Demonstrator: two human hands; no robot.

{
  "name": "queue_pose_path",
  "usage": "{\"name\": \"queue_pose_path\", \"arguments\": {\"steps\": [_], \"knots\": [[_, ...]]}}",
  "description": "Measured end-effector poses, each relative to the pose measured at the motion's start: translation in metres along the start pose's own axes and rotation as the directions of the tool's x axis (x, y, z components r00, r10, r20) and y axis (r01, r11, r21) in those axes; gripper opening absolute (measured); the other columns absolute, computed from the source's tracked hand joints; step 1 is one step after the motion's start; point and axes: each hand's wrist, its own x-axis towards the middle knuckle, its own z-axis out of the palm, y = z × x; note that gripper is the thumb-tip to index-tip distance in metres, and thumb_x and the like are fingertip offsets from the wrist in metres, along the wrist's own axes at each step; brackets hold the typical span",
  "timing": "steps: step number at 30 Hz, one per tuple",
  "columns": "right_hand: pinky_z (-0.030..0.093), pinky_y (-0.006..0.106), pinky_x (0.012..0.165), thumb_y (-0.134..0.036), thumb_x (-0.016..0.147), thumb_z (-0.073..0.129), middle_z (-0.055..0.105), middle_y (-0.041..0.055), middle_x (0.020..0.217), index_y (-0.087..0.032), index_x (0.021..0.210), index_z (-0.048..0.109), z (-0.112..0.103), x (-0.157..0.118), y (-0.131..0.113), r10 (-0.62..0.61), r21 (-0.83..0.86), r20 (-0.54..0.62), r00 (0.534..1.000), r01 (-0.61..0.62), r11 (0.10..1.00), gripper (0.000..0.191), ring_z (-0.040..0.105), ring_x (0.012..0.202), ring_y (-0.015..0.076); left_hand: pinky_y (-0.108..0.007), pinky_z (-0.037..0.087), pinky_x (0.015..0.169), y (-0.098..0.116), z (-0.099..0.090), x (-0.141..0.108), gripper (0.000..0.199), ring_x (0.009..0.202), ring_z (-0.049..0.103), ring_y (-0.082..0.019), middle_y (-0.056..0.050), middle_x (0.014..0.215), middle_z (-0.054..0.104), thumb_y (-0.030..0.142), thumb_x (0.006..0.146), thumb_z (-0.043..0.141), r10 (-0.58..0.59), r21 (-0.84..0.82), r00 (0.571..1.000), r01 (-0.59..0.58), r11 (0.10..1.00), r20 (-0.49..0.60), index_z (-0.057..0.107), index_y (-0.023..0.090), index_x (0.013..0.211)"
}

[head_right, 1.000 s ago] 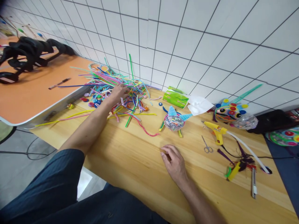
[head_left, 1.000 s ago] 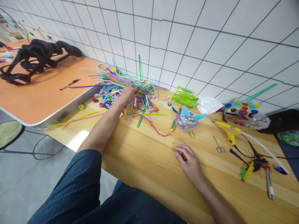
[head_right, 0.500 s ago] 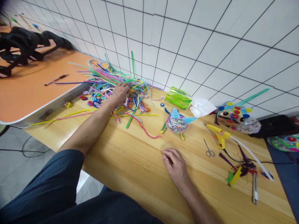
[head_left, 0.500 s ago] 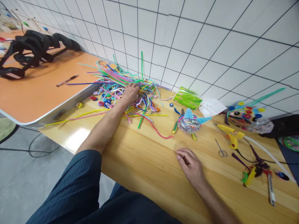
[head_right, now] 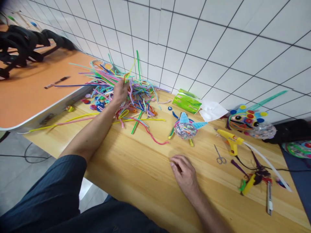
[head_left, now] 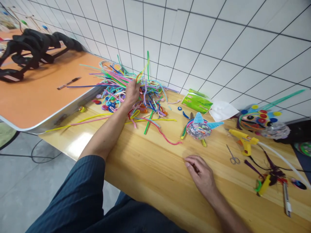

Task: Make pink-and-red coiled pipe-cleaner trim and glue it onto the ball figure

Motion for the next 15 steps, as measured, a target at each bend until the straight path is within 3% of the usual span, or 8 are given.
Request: {"name": "queue_pose_path", "arguments": {"steps": [4, 9, 15], "knots": [[0.067, 0.032, 0.082, -0.023, 0.107, 0.065, 0.082, 0.0049, 0.098, -0.026, 0.105, 0.078, 0.0, 0.001, 0.0, -0.006, -0.005, -0.006, 1.0, 0.006, 1.0, 0.014, 0.081, 0.089, 0.0204, -0.045, 0.054, 0.117, -0.001, -0.001, 0.006, 0.041, 0.109, 0.072, -0.027, -0.005, 0.091, 0.069, 0.065, 0.101, 0.068, -0.082, -0.221, 0.986, 0.048, 0.974, -0.146, 0.065, 0.025, 0.093], [0.067, 0.032, 0.082, -0.022, 0.106, 0.066, 0.082, 0.0045, 0.098, -0.027, 0.105, 0.078, 0.0, 0.001, -0.001, 0.007, 0.012, -0.005, 1.0, -0.007, 1.0, 0.013, 0.081, 0.089, 0.0202, -0.047, 0.053, 0.121, 0.009, -0.008, 0.012, 0.063, 0.12, 0.072, -0.029, -0.009, 0.108, 0.076, 0.088, 0.091, 0.066, -0.087, -0.346, 0.979, 0.018, 0.938, -0.185, 0.067, 0.026, 0.097], [0.067, 0.032, 0.081, -0.022, 0.106, 0.066, 0.082, 0.0047, 0.097, -0.026, 0.105, 0.078, 0.001, 0.001, 0.001, 0.003, 0.011, -0.008, 1.0, -0.003, 1.0, 0.013, 0.081, 0.09, 0.02, -0.046, 0.049, 0.126, 0.024, -0.016, 0.007, 0.059, 0.13, 0.071, -0.029, -0.012, 0.128, 0.078, 0.081, 0.101, 0.059, -0.134, -0.376, 0.966, 0.042, 0.926, -0.223, 0.072, 0.024, 0.11]]}}
